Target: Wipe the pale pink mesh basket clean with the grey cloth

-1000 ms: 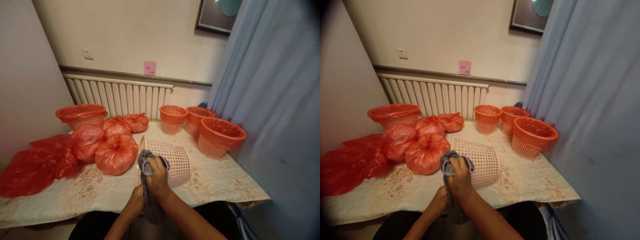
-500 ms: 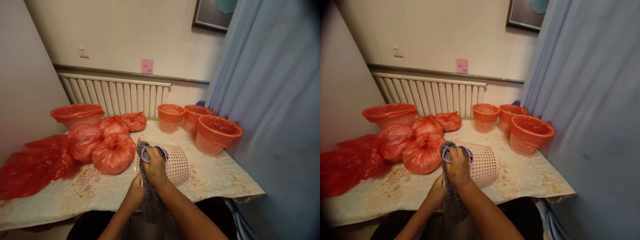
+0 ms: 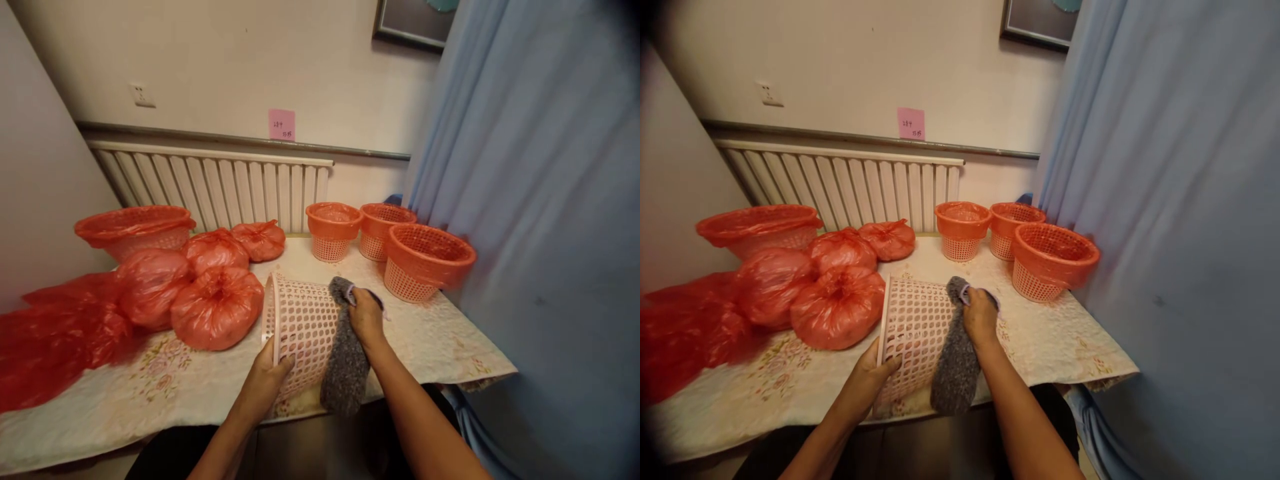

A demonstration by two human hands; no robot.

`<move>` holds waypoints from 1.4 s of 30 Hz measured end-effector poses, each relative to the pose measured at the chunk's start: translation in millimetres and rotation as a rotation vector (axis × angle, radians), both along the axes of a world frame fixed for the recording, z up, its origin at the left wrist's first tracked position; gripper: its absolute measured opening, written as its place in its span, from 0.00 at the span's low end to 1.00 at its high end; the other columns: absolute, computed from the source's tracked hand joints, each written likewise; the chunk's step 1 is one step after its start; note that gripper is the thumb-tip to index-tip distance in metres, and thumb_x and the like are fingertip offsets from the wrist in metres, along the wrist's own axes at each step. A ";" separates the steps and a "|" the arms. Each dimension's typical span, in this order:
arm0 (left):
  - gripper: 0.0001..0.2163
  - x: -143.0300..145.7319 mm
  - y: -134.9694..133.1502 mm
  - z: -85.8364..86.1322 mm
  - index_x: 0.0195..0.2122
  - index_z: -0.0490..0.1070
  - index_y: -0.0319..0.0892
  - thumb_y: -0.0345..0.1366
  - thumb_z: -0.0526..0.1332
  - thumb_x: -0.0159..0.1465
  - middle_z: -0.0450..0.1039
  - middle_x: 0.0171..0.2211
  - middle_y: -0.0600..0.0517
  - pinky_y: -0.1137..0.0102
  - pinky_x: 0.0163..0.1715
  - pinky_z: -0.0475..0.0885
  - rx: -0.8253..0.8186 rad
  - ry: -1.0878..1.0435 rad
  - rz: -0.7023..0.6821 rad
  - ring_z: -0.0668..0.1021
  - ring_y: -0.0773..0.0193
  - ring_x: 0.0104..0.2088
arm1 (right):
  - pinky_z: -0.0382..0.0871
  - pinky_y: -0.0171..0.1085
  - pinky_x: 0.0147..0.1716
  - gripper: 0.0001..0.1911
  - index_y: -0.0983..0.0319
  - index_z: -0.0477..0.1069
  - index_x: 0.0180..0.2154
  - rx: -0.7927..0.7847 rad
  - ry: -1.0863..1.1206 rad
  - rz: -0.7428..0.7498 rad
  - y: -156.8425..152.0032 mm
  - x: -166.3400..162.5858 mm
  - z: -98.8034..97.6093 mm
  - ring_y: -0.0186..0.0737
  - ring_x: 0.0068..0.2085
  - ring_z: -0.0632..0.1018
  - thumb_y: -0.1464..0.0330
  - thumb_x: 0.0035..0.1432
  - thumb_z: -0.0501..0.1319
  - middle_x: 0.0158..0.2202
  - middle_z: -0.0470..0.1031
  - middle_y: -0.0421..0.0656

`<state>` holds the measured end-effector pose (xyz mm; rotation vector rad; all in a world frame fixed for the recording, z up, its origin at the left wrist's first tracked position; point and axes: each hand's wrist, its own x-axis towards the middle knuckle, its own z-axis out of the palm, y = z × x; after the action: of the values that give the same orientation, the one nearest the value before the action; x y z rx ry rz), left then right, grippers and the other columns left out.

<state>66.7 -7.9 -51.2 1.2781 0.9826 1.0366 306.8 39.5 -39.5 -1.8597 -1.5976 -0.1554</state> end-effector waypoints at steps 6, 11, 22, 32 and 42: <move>0.23 -6.9 5.3 -5.0 0.52 0.68 0.36 0.36 0.62 0.55 0.78 0.45 0.45 0.61 0.51 0.70 0.047 0.075 -0.015 0.78 0.53 0.46 | 0.58 0.37 0.36 0.08 0.63 0.69 0.35 0.134 0.131 -0.201 -27.5 15.4 -27.1 0.41 0.35 0.69 0.70 0.60 0.52 0.33 0.70 0.45; 0.21 -7.7 2.0 -9.8 0.51 0.69 0.36 0.37 0.62 0.56 0.78 0.46 0.45 0.59 0.54 0.68 0.074 0.081 -0.054 0.77 0.51 0.48 | 0.58 0.37 0.34 0.05 0.60 0.63 0.30 0.222 0.208 0.043 -54.9 -60.1 -31.8 0.40 0.34 0.67 0.73 0.56 0.51 0.30 0.66 0.42; 0.18 -5.8 -11.3 -44.9 0.51 0.70 0.37 0.34 0.57 0.59 0.77 0.46 0.45 0.62 0.52 0.69 0.128 0.115 -0.021 0.77 0.54 0.48 | 0.56 0.35 0.32 0.04 0.60 0.67 0.34 0.209 -0.022 0.299 -25.7 -108.1 20.9 0.39 0.33 0.67 0.72 0.56 0.55 0.33 0.66 0.41; 0.17 -5.7 -10.9 -48.0 0.48 0.72 0.36 0.38 0.58 0.60 0.78 0.46 0.43 0.59 0.51 0.69 0.158 0.234 0.006 0.77 0.51 0.48 | 0.54 0.35 0.33 0.09 0.63 0.71 0.39 0.008 -0.051 -0.139 5.4 22.3 -3.5 0.39 0.34 0.70 0.70 0.61 0.53 0.35 0.72 0.45; 0.17 -0.3 -10.4 -39.5 0.48 0.73 0.38 0.39 0.59 0.59 0.78 0.46 0.45 0.59 0.53 0.68 0.200 0.227 -0.038 0.77 0.52 0.48 | 0.59 0.37 0.33 0.08 0.60 0.65 0.29 0.231 0.266 -0.067 -51.0 -25.4 -47.0 0.41 0.32 0.67 0.67 0.60 0.53 0.28 0.67 0.42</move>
<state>66.4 -18.3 -90.7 1.6006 1.0393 0.9943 281.4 -11.4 -86.5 -1.6778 -1.2815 -0.1117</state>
